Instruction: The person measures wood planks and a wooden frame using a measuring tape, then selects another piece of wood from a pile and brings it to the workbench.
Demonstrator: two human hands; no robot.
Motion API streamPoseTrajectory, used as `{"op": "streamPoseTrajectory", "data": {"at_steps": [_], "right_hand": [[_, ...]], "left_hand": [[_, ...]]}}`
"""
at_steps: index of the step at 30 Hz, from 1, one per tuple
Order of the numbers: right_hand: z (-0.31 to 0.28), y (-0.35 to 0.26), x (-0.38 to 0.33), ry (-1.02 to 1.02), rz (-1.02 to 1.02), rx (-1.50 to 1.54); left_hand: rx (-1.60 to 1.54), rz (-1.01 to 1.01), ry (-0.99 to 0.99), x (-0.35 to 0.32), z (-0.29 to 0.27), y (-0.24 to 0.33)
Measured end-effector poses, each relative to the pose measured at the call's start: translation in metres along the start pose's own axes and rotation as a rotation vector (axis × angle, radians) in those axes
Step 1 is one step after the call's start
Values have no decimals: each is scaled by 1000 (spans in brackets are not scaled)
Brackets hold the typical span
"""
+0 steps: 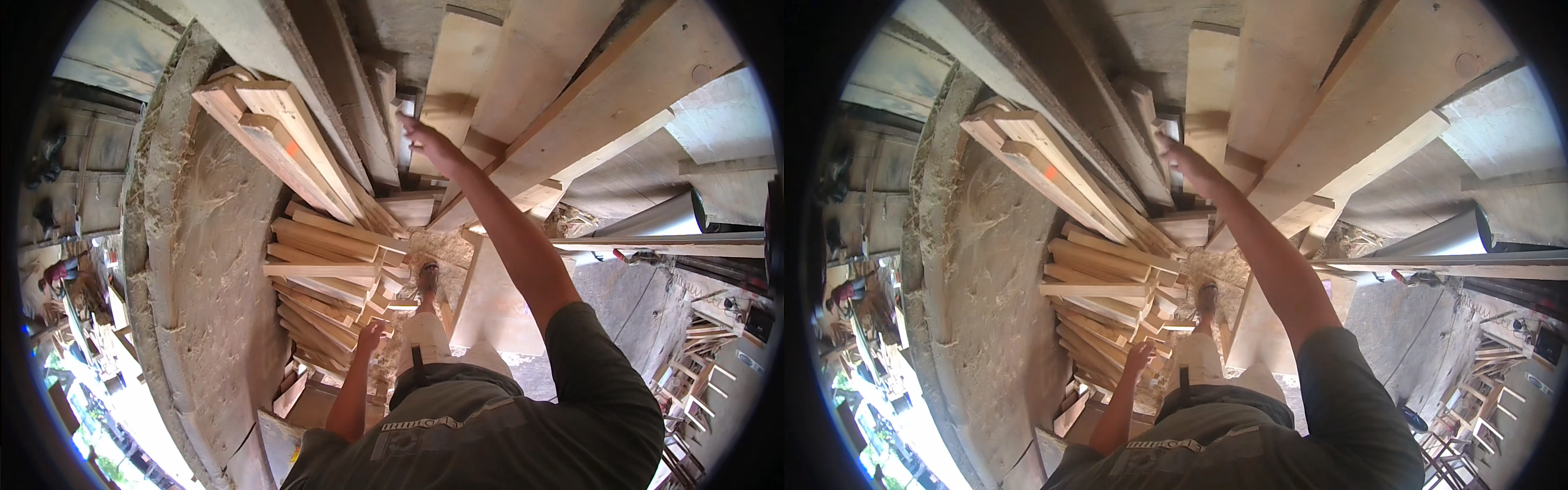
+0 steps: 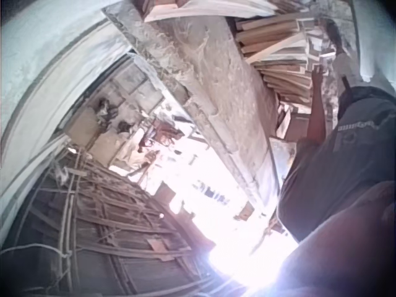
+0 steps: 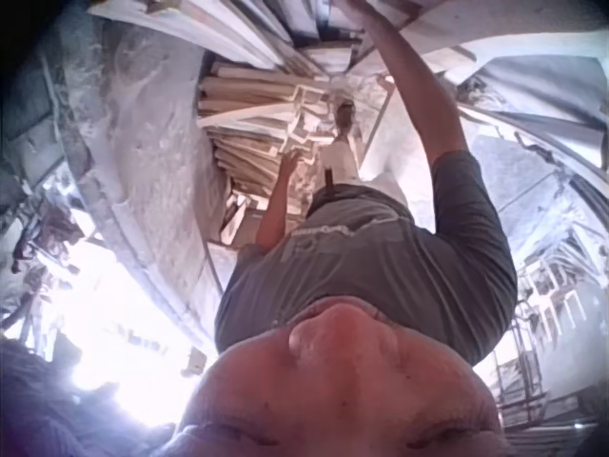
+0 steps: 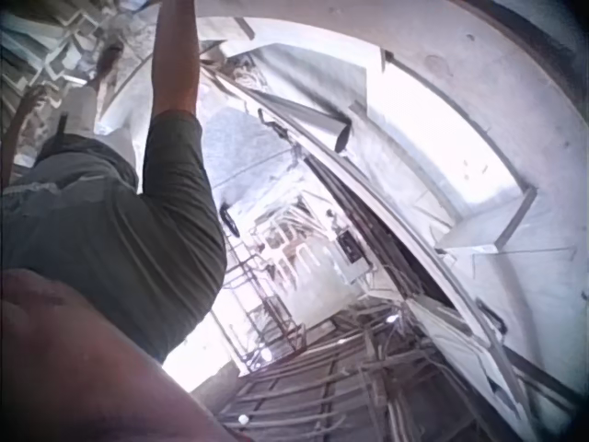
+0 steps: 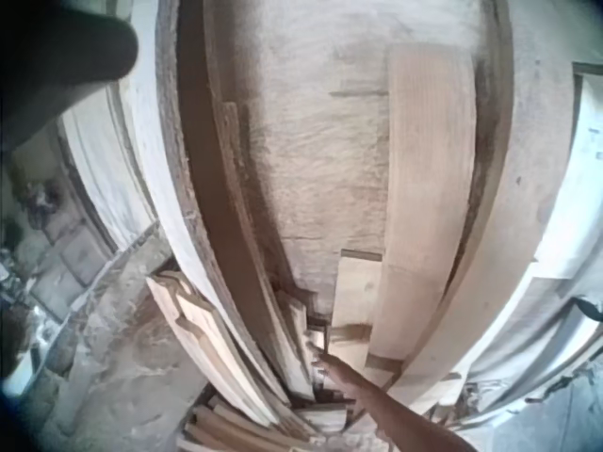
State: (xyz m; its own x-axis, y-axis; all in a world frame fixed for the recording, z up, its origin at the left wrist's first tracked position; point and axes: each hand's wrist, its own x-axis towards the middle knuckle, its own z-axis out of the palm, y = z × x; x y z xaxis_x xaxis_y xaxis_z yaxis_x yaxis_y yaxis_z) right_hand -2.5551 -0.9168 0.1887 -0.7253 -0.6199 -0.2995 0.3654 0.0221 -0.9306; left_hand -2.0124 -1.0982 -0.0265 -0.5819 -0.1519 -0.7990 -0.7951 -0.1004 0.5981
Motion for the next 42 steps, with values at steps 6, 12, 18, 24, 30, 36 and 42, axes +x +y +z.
{"op": "streamPoseTrajectory", "data": {"at_steps": [6, 12, 18, 24, 30, 36, 42], "right_hand": [[2, -3, -149, -75, -9, -125], [-57, 73, -260, 627, 27, -52], [-105, 58, -232, 768, -171, -210], [-143, 39, -198, 684, -159, -230], [-161, 52, -202, 403, -364, 195], [-154, 43, -206, 499, -204, 677], [-194, 112, -178, 474, -255, 175]], "left_hand": [[248, 216, -7, 27, 17, 61], [353, 439, -49, 41, 65, 265], [121, 1093, -99, 76, 120, 519], [291, 1333, 297, 127, 170, 611], [513, 1113, 45, 101, 142, 619], [616, 1129, 323, 45, 94, 578], [602, 984, 618, 24, 65, 552]]}}
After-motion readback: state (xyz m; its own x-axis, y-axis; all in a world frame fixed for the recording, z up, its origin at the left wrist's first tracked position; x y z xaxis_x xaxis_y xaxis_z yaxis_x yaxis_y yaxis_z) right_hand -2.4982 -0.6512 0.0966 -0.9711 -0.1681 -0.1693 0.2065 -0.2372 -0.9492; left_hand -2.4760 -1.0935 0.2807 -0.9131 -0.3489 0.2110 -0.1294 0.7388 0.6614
